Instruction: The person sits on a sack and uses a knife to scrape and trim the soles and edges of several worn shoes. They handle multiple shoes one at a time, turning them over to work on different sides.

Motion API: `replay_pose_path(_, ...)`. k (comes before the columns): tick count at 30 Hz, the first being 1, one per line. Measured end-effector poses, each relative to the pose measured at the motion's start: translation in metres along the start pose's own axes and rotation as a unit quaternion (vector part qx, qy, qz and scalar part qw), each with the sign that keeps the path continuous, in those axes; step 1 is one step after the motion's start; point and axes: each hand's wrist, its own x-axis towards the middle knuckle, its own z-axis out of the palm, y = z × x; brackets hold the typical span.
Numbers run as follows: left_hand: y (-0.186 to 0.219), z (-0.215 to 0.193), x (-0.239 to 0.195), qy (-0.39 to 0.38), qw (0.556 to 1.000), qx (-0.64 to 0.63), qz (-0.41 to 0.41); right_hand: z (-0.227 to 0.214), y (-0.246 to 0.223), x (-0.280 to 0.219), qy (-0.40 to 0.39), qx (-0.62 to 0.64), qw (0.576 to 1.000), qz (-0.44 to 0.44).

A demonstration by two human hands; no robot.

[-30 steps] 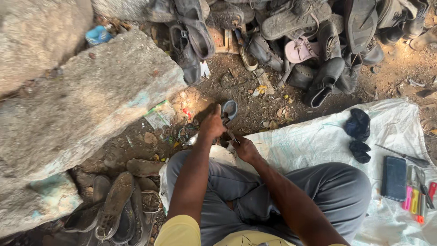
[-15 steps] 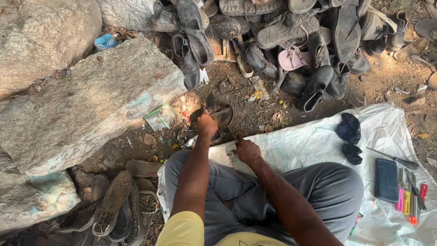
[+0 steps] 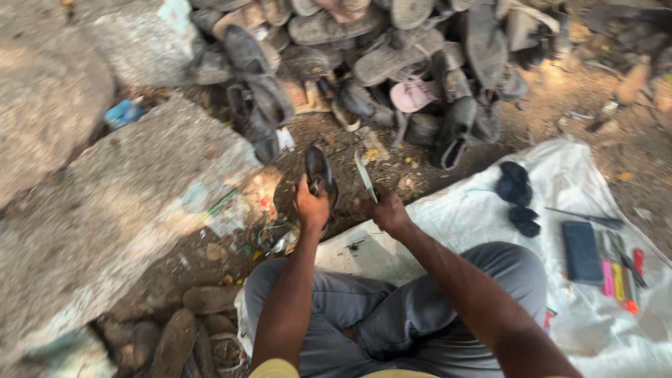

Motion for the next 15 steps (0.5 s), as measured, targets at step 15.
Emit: replay_pose_path(15, 0.018, 0.004, -0.048, -0.158, 0.979, -0.113, -0.064, -0.049, 0.040, 0.062, 0.173, 0.321, 0.930, 0.051)
